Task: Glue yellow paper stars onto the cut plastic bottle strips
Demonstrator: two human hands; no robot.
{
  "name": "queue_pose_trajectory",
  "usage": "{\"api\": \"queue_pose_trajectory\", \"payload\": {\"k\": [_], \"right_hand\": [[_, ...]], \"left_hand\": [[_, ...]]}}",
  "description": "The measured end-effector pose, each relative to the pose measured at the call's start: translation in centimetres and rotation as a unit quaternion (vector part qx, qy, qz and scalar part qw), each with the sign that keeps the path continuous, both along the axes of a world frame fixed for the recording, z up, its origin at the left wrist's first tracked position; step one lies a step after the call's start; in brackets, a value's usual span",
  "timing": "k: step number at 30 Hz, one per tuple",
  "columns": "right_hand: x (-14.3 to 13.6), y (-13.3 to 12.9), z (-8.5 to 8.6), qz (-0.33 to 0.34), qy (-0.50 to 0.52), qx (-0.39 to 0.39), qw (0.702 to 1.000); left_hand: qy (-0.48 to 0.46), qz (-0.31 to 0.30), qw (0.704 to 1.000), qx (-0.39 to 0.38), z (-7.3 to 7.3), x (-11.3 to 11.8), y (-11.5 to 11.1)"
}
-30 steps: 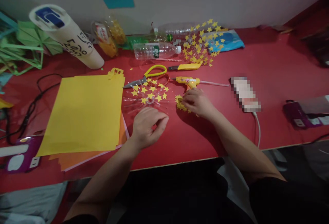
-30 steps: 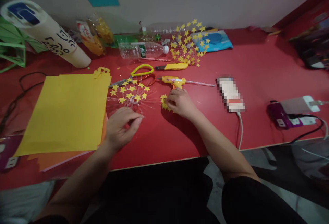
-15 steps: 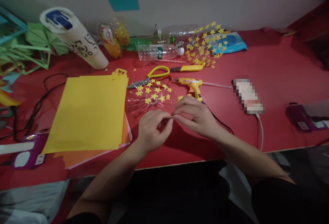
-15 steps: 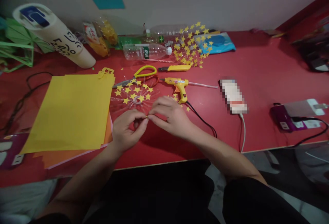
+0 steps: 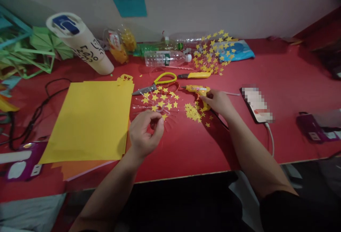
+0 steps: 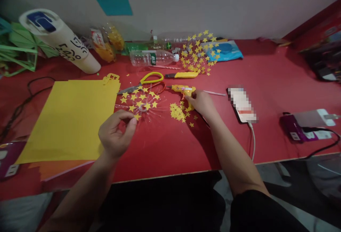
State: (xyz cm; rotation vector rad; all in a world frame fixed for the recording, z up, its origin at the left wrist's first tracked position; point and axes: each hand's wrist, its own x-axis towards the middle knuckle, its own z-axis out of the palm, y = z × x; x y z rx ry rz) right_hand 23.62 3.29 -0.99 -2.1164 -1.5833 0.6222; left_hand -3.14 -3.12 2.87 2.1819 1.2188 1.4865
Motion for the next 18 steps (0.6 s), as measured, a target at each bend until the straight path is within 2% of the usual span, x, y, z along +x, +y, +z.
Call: {"api": "queue_pose_trajectory", "payload": {"k": [4,7,9,11,13,15,18], "right_hand": [[0.3,-0.4,-0.1,-0.037,0.094,0.041,0.994],[0.3,-1.0,0.7,-0.05,0.196,0.068,0.977],[0.1,-1.6,1.7,-0.052,0.321,0.062,0.944],[-0.4,-2.3,2.8,-0.047,0.446,0.042,0.893],[-1.0,-3.3,3.8,-0.028,0.514,0.046,0.856],[-1.8,-4.3,4.5,0.019,0.547,0.044,0.836],[-2.7,-5.8,4.5,0.117,0.537,0.021,0.835]], "left_hand": [[0.01,0.011,1.0,-0.02,-0.1,0.2,0.1],[0.004,0.033,0.999,-0.026,0.0,0.0,0.2],[0.001,0.041,0.999,-0.028,0.1,-0.1,0.2],[-0.001,0.046,0.999,-0.022,0.1,-0.1,0.1],[-0.004,0.048,0.999,-0.013,0.1,0.1,0.0],[-0.013,0.046,0.999,-0.016,0.0,0.3,-0.1],[-0.047,0.039,0.997,-0.05,-0.2,0.7,-0.2]]}}
